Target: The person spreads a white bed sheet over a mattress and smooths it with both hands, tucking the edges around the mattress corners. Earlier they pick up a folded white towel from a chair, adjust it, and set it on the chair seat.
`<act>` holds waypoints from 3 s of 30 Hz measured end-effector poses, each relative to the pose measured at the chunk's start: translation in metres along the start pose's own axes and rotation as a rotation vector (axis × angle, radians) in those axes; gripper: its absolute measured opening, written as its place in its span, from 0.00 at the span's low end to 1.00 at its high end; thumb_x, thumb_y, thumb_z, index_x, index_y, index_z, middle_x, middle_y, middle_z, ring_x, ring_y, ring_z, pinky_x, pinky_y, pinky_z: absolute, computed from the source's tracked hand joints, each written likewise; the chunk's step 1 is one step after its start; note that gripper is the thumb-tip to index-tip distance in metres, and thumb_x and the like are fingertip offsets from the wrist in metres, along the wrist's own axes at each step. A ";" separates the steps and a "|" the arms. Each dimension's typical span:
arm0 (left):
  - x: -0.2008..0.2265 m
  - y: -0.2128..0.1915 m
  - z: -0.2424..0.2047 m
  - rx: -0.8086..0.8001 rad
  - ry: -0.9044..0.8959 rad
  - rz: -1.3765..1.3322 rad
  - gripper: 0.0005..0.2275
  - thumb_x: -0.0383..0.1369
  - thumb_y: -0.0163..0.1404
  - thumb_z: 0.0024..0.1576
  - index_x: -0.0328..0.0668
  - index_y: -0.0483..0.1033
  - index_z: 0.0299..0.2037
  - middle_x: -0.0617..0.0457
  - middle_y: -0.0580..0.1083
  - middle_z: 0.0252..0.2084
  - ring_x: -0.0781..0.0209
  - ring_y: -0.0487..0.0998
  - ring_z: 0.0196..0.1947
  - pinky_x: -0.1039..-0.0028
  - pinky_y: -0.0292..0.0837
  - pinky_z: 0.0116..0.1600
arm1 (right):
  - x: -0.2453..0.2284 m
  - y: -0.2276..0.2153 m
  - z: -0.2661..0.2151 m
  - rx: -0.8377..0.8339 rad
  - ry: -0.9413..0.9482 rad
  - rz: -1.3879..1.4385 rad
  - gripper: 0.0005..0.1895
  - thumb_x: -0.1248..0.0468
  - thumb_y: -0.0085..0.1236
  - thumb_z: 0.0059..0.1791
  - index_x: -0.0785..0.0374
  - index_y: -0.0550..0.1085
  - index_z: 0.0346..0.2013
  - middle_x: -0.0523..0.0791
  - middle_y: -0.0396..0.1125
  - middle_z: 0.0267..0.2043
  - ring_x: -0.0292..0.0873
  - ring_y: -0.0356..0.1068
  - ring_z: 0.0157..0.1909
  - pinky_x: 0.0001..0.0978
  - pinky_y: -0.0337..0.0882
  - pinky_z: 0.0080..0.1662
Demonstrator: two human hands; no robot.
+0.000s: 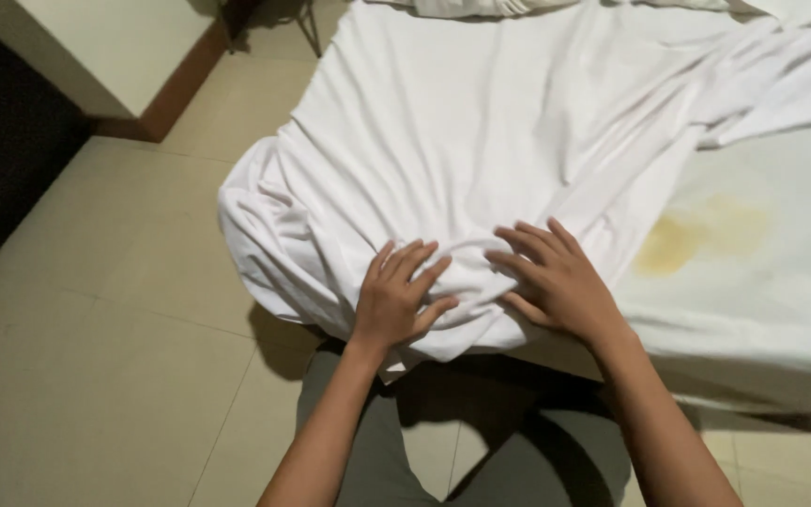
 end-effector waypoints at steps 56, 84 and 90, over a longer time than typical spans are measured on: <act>-0.131 -0.088 -0.044 0.262 0.075 -0.058 0.14 0.40 0.56 0.61 0.45 0.78 0.53 0.51 0.77 0.50 0.53 0.78 0.53 0.54 0.69 0.67 | -0.144 0.044 0.090 0.204 0.126 0.061 0.20 0.63 0.64 0.44 0.62 0.77 0.50 0.48 0.72 0.51 0.50 0.72 0.48 0.42 0.73 0.47; -0.166 -0.082 -0.052 0.065 0.036 0.008 0.24 0.39 0.56 0.58 0.48 0.72 0.66 0.53 0.70 0.67 0.55 0.70 0.68 0.57 0.61 0.73 | -0.164 0.073 0.123 0.257 0.097 0.063 0.32 0.64 0.64 0.39 0.64 0.73 0.58 0.50 0.69 0.60 0.56 0.67 0.61 0.47 0.68 0.58; -0.174 -0.081 -0.059 0.140 0.026 -0.027 0.21 0.32 0.59 0.56 0.49 0.76 0.62 0.54 0.74 0.63 0.57 0.74 0.64 0.60 0.66 0.70 | -0.167 0.080 0.125 0.302 0.112 0.037 0.22 0.64 0.65 0.42 0.59 0.78 0.51 0.45 0.72 0.55 0.52 0.70 0.57 0.44 0.71 0.54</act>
Point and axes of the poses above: each hand's wrist, its own z-axis towards the middle knuckle, its own y-axis out of the palm, x = y × z, the point moved 8 cm from there along z, towards the middle knuckle
